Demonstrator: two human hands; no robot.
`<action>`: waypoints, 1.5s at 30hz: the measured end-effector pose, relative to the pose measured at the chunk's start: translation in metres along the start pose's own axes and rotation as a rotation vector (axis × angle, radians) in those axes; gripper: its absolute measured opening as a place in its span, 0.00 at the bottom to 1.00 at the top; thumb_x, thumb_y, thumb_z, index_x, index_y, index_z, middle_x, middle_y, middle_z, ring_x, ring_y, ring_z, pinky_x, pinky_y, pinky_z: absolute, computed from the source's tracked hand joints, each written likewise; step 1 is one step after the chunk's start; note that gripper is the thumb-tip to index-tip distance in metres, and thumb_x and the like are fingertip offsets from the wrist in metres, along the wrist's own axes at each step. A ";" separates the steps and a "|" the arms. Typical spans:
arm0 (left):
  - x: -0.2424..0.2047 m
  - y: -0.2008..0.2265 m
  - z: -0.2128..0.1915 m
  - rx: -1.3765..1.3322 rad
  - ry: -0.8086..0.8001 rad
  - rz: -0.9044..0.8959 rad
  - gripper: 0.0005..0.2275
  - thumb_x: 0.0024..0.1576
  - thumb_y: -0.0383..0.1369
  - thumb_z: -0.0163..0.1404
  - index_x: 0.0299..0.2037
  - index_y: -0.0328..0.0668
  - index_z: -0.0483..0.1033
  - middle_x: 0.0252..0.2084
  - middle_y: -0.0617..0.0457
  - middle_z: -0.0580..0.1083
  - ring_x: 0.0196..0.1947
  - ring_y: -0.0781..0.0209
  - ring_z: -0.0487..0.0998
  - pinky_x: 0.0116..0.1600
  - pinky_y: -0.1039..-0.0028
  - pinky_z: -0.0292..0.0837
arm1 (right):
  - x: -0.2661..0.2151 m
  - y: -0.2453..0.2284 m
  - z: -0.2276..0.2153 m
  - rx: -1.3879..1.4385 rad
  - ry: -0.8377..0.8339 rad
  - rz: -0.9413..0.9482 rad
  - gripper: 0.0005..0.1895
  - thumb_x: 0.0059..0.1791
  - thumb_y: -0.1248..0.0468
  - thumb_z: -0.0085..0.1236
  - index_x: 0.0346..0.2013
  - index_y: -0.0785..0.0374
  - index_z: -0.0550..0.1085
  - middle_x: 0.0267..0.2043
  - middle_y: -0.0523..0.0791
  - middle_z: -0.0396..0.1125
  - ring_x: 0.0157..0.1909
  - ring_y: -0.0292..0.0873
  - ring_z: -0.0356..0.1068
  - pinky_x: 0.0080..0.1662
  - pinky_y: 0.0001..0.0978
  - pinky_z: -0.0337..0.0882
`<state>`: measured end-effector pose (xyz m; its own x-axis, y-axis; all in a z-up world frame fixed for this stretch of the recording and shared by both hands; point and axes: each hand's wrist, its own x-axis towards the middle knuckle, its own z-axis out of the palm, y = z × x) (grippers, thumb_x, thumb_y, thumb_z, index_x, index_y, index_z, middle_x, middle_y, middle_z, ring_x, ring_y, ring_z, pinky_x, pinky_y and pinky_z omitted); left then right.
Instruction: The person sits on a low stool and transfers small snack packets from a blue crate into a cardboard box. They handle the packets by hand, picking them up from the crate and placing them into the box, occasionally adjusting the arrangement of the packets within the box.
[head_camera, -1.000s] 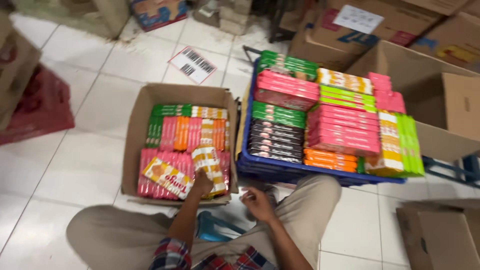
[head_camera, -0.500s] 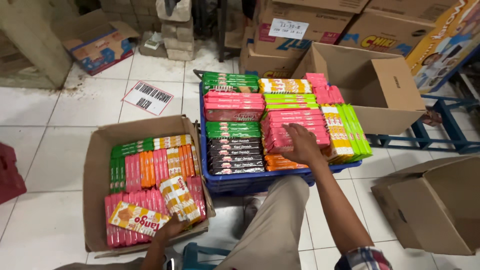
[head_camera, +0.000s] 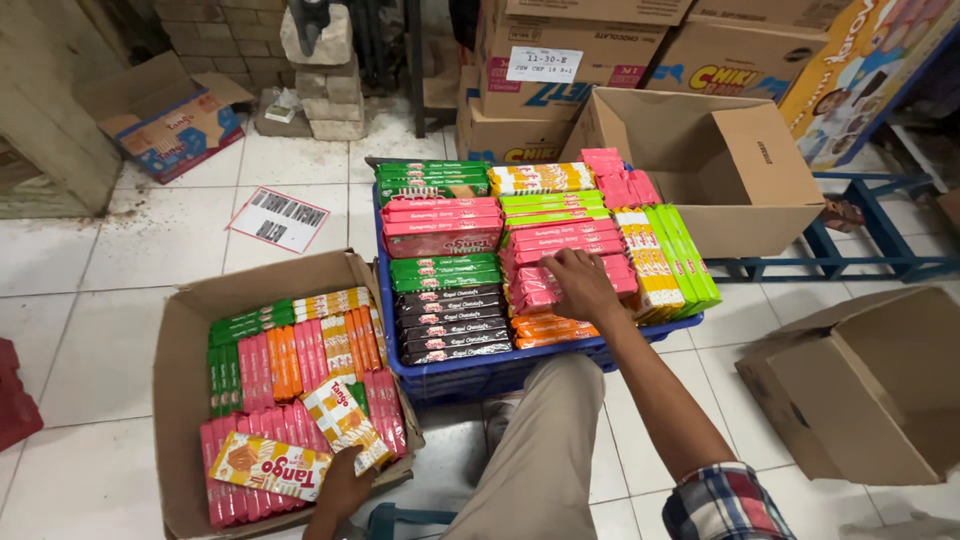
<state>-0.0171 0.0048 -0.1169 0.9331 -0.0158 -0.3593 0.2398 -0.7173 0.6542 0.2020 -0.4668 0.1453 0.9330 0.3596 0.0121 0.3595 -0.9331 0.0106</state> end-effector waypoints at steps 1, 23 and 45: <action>-0.003 0.001 -0.001 -0.034 0.063 0.074 0.28 0.52 0.46 0.60 0.62 0.47 0.72 0.64 0.47 0.72 0.65 0.51 0.70 0.71 0.65 0.63 | 0.001 0.000 -0.001 -0.011 -0.037 -0.005 0.42 0.35 0.51 0.76 0.61 0.47 0.66 0.56 0.48 0.63 0.57 0.58 0.65 0.57 0.58 0.63; -0.058 0.174 -0.102 -0.885 0.158 0.494 0.46 0.44 0.28 0.71 0.72 0.30 0.56 0.65 0.32 0.66 0.65 0.37 0.68 0.68 0.49 0.62 | -0.028 -0.188 -0.041 1.330 0.163 -0.059 0.61 0.26 0.75 0.76 0.72 0.65 0.59 0.58 0.56 0.66 0.59 0.57 0.67 0.56 0.56 0.70; -0.020 -0.065 -0.119 -0.897 0.504 -0.529 0.40 0.46 0.54 0.69 0.66 0.42 0.68 0.61 0.37 0.72 0.65 0.41 0.71 0.70 0.57 0.62 | -0.100 -0.294 0.188 1.385 -0.283 0.436 0.39 0.45 0.71 0.66 0.71 0.52 0.65 0.42 0.55 0.74 0.44 0.45 0.76 0.52 0.37 0.77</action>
<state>-0.0196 0.1346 -0.0724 0.6123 0.5630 -0.5551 0.5480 0.2040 0.8112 0.0059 -0.2296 -0.0473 0.8820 0.1945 -0.4292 -0.3678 -0.2852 -0.8851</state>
